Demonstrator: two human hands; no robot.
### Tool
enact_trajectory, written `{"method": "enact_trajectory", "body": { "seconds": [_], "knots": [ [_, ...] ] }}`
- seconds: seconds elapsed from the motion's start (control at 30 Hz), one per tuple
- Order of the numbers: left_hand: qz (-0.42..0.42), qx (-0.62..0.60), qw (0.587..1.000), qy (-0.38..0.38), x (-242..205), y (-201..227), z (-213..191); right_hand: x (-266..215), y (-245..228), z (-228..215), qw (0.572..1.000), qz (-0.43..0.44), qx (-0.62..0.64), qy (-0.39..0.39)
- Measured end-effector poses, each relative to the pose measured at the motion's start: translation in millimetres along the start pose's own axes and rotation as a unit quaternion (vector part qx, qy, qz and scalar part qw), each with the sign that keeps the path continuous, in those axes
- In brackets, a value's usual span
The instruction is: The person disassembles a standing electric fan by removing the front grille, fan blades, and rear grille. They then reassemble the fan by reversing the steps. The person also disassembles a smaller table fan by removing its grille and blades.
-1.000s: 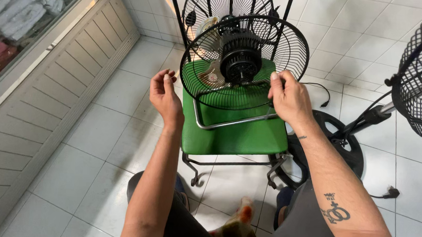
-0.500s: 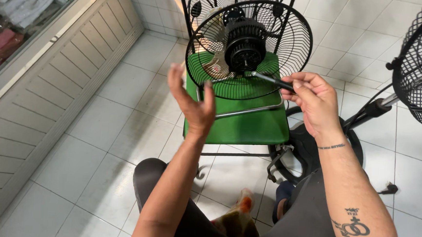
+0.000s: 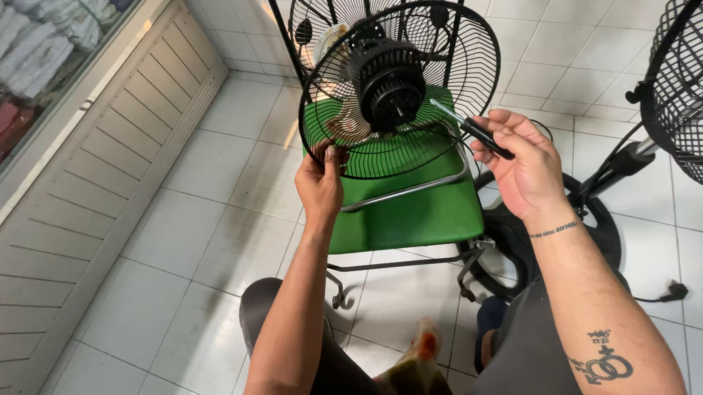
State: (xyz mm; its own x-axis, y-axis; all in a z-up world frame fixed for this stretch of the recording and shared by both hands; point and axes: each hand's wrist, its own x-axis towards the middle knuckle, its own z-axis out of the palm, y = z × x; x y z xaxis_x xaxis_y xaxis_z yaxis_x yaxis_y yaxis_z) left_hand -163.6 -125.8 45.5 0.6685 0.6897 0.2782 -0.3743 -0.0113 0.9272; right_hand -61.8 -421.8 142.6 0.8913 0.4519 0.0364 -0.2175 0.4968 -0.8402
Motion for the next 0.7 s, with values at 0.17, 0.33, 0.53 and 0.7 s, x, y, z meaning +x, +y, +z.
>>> {"method": "enact_trajectory", "body": {
  "seconds": [0.17,0.33,0.53,0.7],
  "knots": [
    [0.008,-0.011,1.000,-0.008,-2,10,3,5,6,0,1.000,0.005,0.022,-0.004],
    [0.021,-0.008,1.000,0.007,2,17,3,3,5,-1,0.999,0.004,0.023,-0.036],
    [0.041,-0.048,0.998,0.007,8,22,0,-1,0,0,0.997,0.002,0.018,-0.072],
    [0.083,-0.012,0.996,0.031,4,31,5,-4,-3,7,0.997,0.009,-0.009,-0.076]
  ]
}}
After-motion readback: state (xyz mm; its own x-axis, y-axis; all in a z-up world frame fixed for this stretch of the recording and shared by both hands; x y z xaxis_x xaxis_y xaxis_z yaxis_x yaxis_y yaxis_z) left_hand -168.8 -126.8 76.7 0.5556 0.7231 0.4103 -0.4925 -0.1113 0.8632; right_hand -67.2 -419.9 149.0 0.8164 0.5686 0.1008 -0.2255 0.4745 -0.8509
